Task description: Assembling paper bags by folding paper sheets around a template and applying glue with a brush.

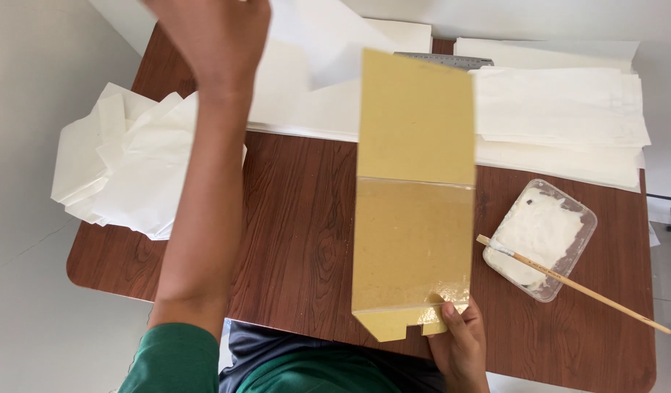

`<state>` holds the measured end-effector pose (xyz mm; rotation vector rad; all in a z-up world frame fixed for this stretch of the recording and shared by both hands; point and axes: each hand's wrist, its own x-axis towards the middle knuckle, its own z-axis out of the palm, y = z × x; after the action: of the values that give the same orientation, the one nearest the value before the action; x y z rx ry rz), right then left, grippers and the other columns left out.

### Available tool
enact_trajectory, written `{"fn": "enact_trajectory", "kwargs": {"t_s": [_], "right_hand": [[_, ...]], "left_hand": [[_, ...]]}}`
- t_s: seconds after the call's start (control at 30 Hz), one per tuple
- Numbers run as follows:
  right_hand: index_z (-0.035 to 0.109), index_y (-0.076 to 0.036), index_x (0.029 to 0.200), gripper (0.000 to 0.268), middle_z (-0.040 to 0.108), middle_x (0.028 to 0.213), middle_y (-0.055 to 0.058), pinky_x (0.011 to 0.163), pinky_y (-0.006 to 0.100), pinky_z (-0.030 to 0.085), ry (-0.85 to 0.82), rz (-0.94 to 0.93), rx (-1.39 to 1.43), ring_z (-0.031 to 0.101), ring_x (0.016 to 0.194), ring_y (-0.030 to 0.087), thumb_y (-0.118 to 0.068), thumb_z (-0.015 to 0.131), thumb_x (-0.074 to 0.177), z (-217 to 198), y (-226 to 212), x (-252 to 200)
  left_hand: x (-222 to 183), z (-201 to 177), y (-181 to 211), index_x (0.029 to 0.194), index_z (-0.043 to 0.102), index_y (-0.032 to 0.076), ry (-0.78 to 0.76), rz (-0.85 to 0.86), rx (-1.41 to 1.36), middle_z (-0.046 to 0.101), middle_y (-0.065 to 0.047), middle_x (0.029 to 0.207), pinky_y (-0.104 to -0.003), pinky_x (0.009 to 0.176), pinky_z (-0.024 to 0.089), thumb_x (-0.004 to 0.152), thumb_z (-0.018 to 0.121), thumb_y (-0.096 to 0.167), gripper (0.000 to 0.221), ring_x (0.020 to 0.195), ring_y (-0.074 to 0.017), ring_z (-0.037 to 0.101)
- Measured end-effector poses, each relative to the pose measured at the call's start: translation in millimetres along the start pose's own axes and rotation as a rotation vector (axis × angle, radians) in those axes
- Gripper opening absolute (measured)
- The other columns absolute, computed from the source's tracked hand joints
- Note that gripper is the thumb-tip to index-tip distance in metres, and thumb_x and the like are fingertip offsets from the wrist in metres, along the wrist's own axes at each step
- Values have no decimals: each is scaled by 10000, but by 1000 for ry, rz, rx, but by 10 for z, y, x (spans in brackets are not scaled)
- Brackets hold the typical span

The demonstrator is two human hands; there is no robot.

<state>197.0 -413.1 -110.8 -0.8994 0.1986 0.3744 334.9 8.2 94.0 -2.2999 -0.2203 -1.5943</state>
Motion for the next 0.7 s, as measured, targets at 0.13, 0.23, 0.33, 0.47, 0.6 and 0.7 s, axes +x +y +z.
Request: {"fn": "enact_trajectory", "kwargs": {"t_s": [0.13,0.23,0.33,0.47,0.6,0.7], "right_hand": [[583,36,1353,453,656,1325,222,1026,503,494,-74,-143,97,627,1199,376,-113,661,932,-58,74,3],[571,13,1406,522,636,1383,207,1073,502,478,-74,-174,143,604,1260,374,-123,693,917,-95,106,7],[539,2,1444,578,625,1395,200,1065,497,485,-47,-188,135,603,1257,359,-144,703,909,-175,121,15],[507,3,1479,629,646,1352,200,988,504,530,-123,-175,158,626,1206,365,-181,737,923,-36,20,-16],[492,18,1484,664,633,1359,199,1029,497,514,-156,-184,139,616,1219,364,-178,752,906,-2,-11,-5],[533,21,1449,613,647,1351,202,1037,496,515,-171,-186,109,626,1220,367,-167,749,907,-35,2,-2]], "left_hand": [[312,-466,40,1040,708,50,181,-45,-178,654,-59,810,-390,958,324,823,703,-91,258,807,-284,614],[117,-1028,174,856,674,21,160,-43,-325,526,-78,724,-375,964,292,1047,639,25,194,702,-251,509],[-420,-1560,184,734,597,-67,143,-34,-420,542,-157,676,-518,781,423,891,702,-65,189,636,-348,450],[-1388,-2421,83,946,614,-22,-234,-68,-558,605,-97,747,-502,788,637,935,646,43,73,664,-193,570],[-1994,-2855,212,1218,551,49,-275,-317,-764,652,-56,963,-352,770,736,987,599,81,238,771,-177,747],[-2231,-2858,357,1106,580,81,-230,-505,-742,669,-63,835,-339,624,680,976,588,137,142,651,-218,728]]}}
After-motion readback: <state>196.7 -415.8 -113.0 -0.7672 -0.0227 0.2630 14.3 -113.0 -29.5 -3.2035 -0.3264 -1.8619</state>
